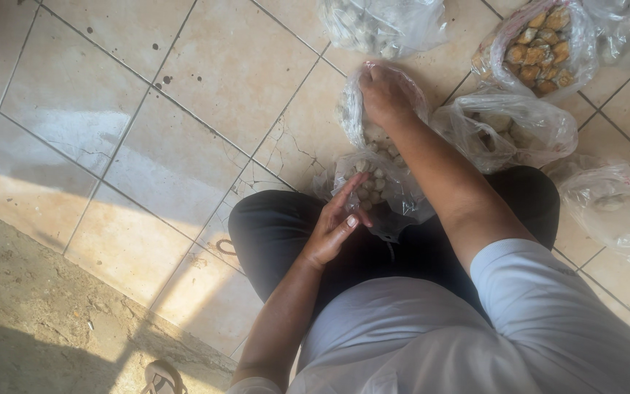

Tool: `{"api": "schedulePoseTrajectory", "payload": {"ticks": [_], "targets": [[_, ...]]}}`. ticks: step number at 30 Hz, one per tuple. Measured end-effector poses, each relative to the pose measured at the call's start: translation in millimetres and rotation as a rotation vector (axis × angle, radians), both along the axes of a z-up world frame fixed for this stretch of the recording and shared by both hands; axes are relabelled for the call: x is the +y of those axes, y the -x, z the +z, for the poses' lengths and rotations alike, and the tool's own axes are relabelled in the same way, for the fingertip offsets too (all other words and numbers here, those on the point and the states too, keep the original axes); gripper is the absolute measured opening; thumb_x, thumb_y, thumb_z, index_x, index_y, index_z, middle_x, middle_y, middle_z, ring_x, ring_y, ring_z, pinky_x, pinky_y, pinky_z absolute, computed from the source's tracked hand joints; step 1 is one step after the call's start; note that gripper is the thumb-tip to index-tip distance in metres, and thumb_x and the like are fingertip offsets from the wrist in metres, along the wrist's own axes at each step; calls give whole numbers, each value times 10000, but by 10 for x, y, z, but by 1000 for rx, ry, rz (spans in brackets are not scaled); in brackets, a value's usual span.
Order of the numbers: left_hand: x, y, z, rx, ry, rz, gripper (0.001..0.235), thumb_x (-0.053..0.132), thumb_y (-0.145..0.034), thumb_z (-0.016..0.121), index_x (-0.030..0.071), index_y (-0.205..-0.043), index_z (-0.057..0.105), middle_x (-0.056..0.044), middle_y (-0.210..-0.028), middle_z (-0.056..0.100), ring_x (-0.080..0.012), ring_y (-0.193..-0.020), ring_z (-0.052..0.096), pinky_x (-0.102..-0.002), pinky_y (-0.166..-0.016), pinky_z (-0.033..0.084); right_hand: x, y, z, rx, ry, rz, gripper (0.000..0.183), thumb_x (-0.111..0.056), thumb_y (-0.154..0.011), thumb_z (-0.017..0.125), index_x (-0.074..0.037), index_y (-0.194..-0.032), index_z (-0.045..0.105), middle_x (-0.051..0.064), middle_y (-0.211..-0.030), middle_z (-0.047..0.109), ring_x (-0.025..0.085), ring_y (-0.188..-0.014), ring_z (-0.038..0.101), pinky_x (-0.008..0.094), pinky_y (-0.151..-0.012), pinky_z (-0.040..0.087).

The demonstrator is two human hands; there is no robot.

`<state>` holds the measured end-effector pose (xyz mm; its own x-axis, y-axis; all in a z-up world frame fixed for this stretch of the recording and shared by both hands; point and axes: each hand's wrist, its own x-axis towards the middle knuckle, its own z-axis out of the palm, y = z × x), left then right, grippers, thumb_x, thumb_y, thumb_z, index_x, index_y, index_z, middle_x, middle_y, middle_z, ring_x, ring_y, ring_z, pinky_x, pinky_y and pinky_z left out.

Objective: The person sits on a tiled floor and transfers small round food items from larger plastic bags into smaller clear plastic bags. They open the small bags, fill them with the items, and tie the bags shut before placing them on the floor.

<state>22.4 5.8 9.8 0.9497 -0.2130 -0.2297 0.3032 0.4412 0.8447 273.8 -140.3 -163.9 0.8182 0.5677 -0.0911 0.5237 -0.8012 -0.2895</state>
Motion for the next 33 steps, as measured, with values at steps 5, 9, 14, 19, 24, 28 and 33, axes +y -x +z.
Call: {"api": "schedulePoseTrajectory", "payload": {"ticks": [5, 9, 14, 19, 24, 28, 33], "targets": [[-12, 35, -10, -1, -34, 17, 935, 552, -948, 673, 72, -1652, 289, -182, -1686, 353, -197, -894, 650, -369, -962, 536, -103, 50, 177, 481, -305, -438, 299, -153, -1088, 534, -41, -1364, 525, 237, -1370, 516, 455, -1234, 499, 575, -1013, 402], [-6, 58, -7, -44, -51, 51, 935, 546, -953, 669, 66, -1654, 276, -164, -1713, 318, -197, -909, 650, -370, -983, 530, -472, 142, 764, 731, -490, -441, 207, -134, -999, 640, -75, -1197, 631, 98, -1102, 674, 215, -950, 651, 370, -846, 518], [-47, 123, 5, -61, -30, 63, 945, 531, -945, 685, 57, -1651, 273, -164, -1704, 322, -202, -921, 642, -365, -945, 526, -883, 888, 1465, 1321, -1003, -198, 168, -136, -1044, 621, -45, -1183, 643, 78, -993, 636, 128, -761, 575, 307, -643, 476], [-70, 132, 23, -84, -36, 54, 931, 517, -951, 679, 62, -1652, 269, -161, -1692, 342, -198, -901, 636, -353, -921, 516, -615, 1339, 1694, 653, -420, 300, 362, -203, -975, 610, -54, -1304, 629, 168, -1217, 695, 267, -1014, 697, 426, -876, 562], [-49, 189, -2, -87, -33, 64, 910, 501, -965, 682, 57, -1650, 281, -165, -1682, 360, -198, -883, 638, -353, -917, 523, -500, 709, 1315, 501, -374, -189, 224, -176, -1004, 626, -59, -1190, 673, 126, -1170, 732, 266, -1087, 721, 398, -955, 560], [-47, 126, 11, -70, -37, 26, 917, 511, -968, 683, 59, -1657, 279, -182, -1669, 380, -196, -884, 630, -348, -923, 517, -242, 307, 734, 179, -168, -26, 284, -104, -942, 636, -70, -1223, 667, 182, -1242, 644, 366, -1163, 609, 474, -1008, 486], [-16, 85, -39, -12, -15, 26, 931, 531, -953, 684, 67, -1651, 279, -170, -1668, 372, -190, -881, 640, -351, -920, 530, 101, 144, 156, 227, -121, 54, 344, -13, -976, 513, -131, -1261, 664, 176, -1337, 568, 403, -1216, 573, 510, -999, 484]]}}
